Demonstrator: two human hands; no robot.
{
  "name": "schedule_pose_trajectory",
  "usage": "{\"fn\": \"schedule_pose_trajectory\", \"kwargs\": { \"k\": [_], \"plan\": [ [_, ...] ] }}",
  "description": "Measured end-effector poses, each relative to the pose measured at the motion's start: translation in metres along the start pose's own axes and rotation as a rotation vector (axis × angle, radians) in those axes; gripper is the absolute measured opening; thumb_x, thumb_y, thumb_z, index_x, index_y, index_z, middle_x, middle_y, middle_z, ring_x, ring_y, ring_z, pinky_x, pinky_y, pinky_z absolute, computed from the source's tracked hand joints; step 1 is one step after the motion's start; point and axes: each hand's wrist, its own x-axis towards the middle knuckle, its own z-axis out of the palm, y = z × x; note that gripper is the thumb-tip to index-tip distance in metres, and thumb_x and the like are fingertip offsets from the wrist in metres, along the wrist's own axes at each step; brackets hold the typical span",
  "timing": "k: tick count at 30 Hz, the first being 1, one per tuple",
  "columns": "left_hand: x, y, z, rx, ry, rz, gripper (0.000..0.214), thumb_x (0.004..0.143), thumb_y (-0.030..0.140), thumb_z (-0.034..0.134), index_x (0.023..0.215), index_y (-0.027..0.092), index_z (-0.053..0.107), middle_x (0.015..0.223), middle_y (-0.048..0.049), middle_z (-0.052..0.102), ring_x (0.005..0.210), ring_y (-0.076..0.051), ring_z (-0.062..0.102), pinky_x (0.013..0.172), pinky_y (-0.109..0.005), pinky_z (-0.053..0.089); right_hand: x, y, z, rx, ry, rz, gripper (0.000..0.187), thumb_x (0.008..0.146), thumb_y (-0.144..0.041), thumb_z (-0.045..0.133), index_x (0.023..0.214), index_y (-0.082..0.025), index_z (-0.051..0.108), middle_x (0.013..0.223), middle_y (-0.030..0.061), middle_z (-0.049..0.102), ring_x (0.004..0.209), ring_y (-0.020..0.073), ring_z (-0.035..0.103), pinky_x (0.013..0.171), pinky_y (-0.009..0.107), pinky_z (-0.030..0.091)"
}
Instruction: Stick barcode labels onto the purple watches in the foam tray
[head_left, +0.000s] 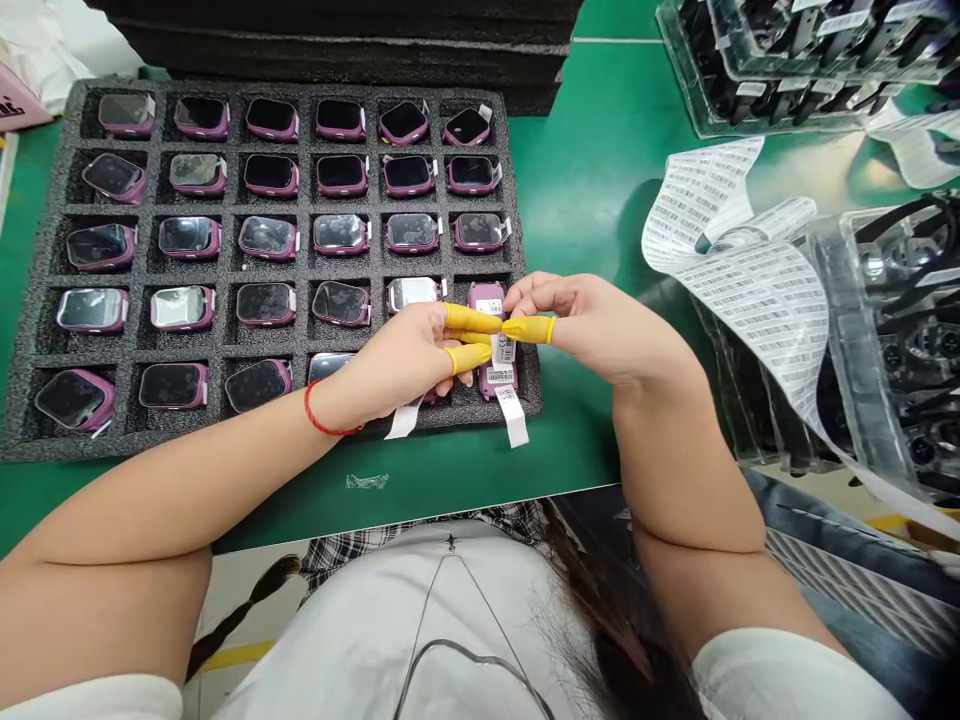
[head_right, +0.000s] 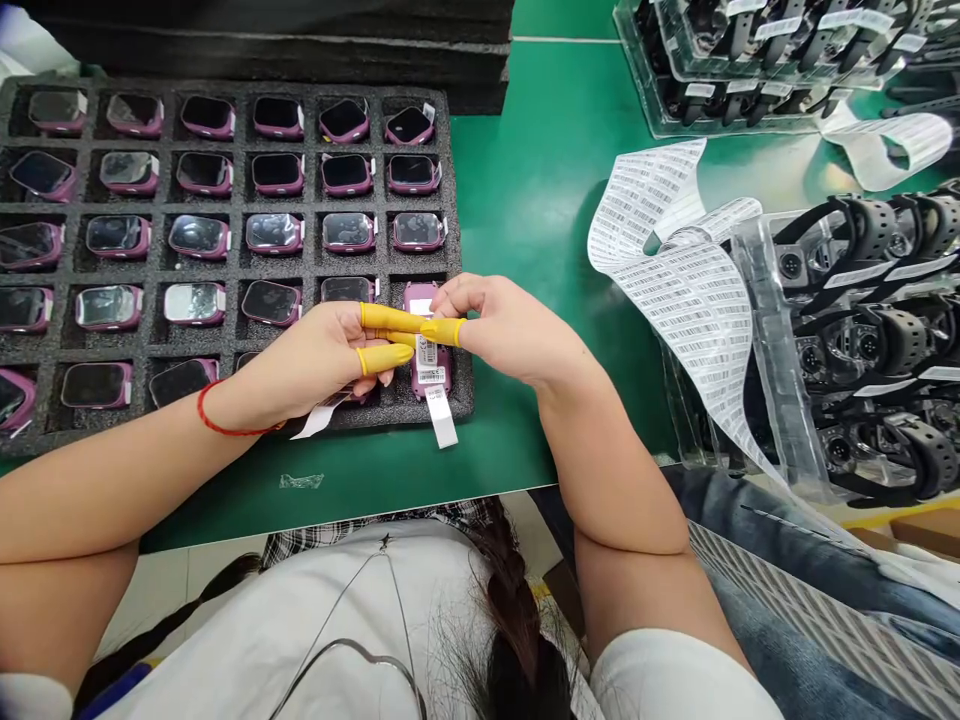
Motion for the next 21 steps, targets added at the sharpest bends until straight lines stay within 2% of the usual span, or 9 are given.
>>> {"fn": "schedule_pose_trajectory", "kwargs": {
  "k": [8, 16, 21],
  "plan": [
    [-0.0004, 0.0017, 0.0014, -0.046, 0.002, -0.046, 0.029, 0.079, 0.014, 0.069, 0.108, 0.016, 0.071, 0.053, 0.0037, 0.055, 0.038, -0.004, 0.042, 0.035, -0.015, 0.032, -0.0026, 0.0010, -0.0003, 0.030, -0.015, 0.020, 0.016, 0.071, -0.024, 0.070, 0.058, -0.019, 0.063, 0.099, 0.0048, 0.063, 0.095, 0.0201, 0.060, 0.093, 0.040, 0.049],
    [-0.0001, 0.0026, 0.0010, -0.044, -0.018, -0.030, 0.027, 0.082, 0.012, 0.064, 0.108, 0.016, 0.071, 0.053, 0.0039, 0.055, 0.036, -0.003, 0.041, 0.034, -0.014, 0.031, -0.0012, 0.0006, 0.0001, -0.011, -0.020, 0.008, 0.017, 0.074, -0.021, 0.068, 0.058, -0.019, 0.062, 0.098, 0.0048, 0.063, 0.095, 0.0196, 0.061, 0.093, 0.038, 0.049],
    [-0.0003, 0.0038, 0.0012, -0.055, 0.005, -0.071, 0.029, 0.083, 0.011, 0.063, 0.110, 0.015, 0.070, 0.053, 0.0035, 0.054, 0.037, -0.003, 0.041, 0.034, -0.013, 0.031, -0.0007, 0.0007, 0.0006, -0.054, -0.022, 0.002, 0.014, 0.074, -0.020, 0.068, 0.061, -0.019, 0.063, 0.098, 0.0049, 0.064, 0.094, 0.0196, 0.061, 0.093, 0.038, 0.049]
  ]
}}
